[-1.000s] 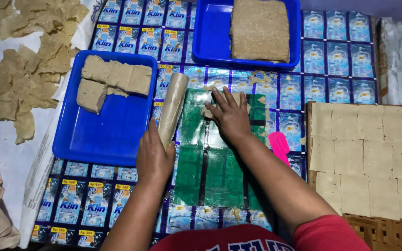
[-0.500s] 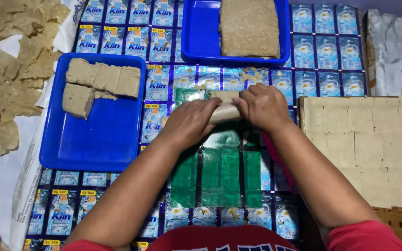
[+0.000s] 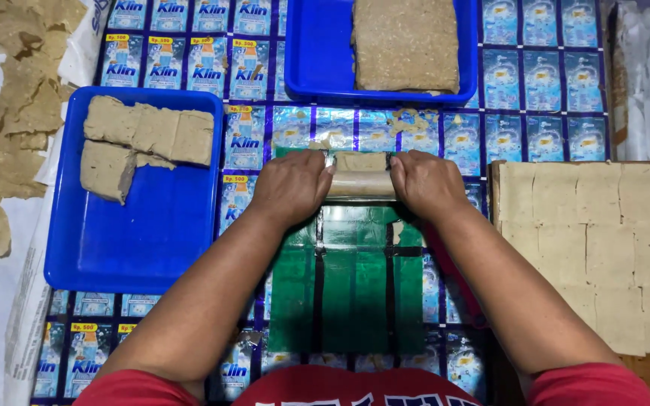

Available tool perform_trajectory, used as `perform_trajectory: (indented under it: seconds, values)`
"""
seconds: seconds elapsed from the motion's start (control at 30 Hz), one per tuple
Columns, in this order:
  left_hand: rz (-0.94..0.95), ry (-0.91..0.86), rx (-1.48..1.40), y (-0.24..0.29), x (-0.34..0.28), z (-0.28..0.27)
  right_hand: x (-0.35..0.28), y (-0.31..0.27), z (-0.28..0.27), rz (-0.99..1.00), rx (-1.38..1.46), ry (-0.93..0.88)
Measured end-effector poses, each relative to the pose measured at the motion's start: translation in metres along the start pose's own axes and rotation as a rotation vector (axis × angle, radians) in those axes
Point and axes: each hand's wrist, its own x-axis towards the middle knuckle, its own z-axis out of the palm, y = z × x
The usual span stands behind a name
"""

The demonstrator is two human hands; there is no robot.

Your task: Shaping and cutting dough into rectangular pieces using a rolling pin and a plastic scraper.

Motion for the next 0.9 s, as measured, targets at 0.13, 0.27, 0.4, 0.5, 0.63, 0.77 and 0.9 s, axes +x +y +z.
perform_trajectory:
  seconds: [0.13,0.27,0.4,0.5,0.63,0.77,0.9]
  values:
    - [0.015,0.061,-0.041,-0.002,0.000,0.001,0.002,-0.002,0.000,0.041,-0.012,-0.053]
    - [0.001,0.066,-0.055,-0.005,0.000,0.006,0.004,-0.002,0.001,0.065,-0.023,-0.115]
    - [-0.002,0.080,-0.055,-0.010,-0.005,0.012,0.003,-0.008,0.001,0.076,-0.037,-0.142]
    - [-0.082,0.014,-0.077,-0.017,-0.002,0.026,0.004,-0.003,0.007,0.121,-0.074,-0.209]
    - [-0.105,-0.102,0.101,-0.011,0.010,0.012,0.010,-0.005,0.005,0.172,-0.143,-0.207]
    - [-0.142,-0.017,0.099,-0.007,0.002,0.017,-0.002,0.000,0.016,0.092,-0.140,-0.050]
    - [-0.108,-0.025,0.150,-0.009,-0.011,0.028,-0.014,-0.005,0.022,0.141,-0.167,-0.121]
